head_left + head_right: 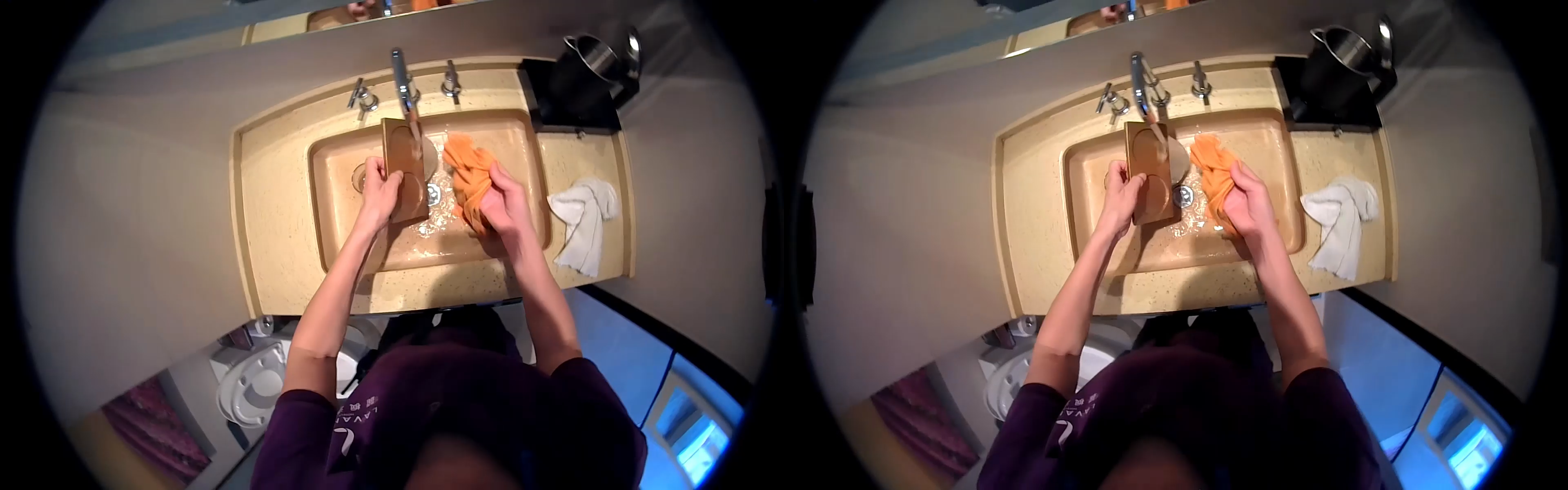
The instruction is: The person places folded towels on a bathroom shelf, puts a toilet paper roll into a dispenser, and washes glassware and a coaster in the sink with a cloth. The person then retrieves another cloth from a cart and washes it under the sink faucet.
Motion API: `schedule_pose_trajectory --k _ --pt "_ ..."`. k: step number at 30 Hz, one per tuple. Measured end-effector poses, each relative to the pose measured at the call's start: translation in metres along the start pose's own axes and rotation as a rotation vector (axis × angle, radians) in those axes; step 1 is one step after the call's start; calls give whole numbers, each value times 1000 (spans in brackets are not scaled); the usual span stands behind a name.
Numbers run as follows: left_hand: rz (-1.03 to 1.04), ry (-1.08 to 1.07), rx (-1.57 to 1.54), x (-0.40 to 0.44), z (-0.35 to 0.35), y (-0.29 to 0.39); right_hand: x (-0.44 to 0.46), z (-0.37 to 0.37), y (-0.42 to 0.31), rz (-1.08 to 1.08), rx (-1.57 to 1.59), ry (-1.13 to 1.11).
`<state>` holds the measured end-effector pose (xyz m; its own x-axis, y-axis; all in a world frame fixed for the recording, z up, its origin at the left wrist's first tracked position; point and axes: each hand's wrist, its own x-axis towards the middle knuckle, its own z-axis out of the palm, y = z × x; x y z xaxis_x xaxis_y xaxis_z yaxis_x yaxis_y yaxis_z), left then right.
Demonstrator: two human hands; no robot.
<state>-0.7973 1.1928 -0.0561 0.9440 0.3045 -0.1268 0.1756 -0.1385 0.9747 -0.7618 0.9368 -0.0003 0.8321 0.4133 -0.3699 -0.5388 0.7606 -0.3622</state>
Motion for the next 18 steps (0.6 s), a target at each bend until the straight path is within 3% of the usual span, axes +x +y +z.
schedule_pose_trajectory --k 2,5,10,12,13,14,18 --pt "-80 -56 -16 8 11 4 8 -3 9 -27 100 36" --pt "-269 -53 -48 0 35 37 25 -16 40 -30 -241 -43" --pt "-373 -190 -104 -32 40 53 33 -4 74 -132 -647 -148" --pt "-451 -296 -249 -42 39 64 57 -8 77 -422 -1262 -180" --pt "-454 -259 -293 -46 42 65 78 -17 86 -531 -1291 -139" --pt "-459 -254 -285 -50 43 62 93 -23 96 -874 -1393 45" --pt "-477 -197 -282 -54 36 69 103 -31 85 -604 -1299 191"
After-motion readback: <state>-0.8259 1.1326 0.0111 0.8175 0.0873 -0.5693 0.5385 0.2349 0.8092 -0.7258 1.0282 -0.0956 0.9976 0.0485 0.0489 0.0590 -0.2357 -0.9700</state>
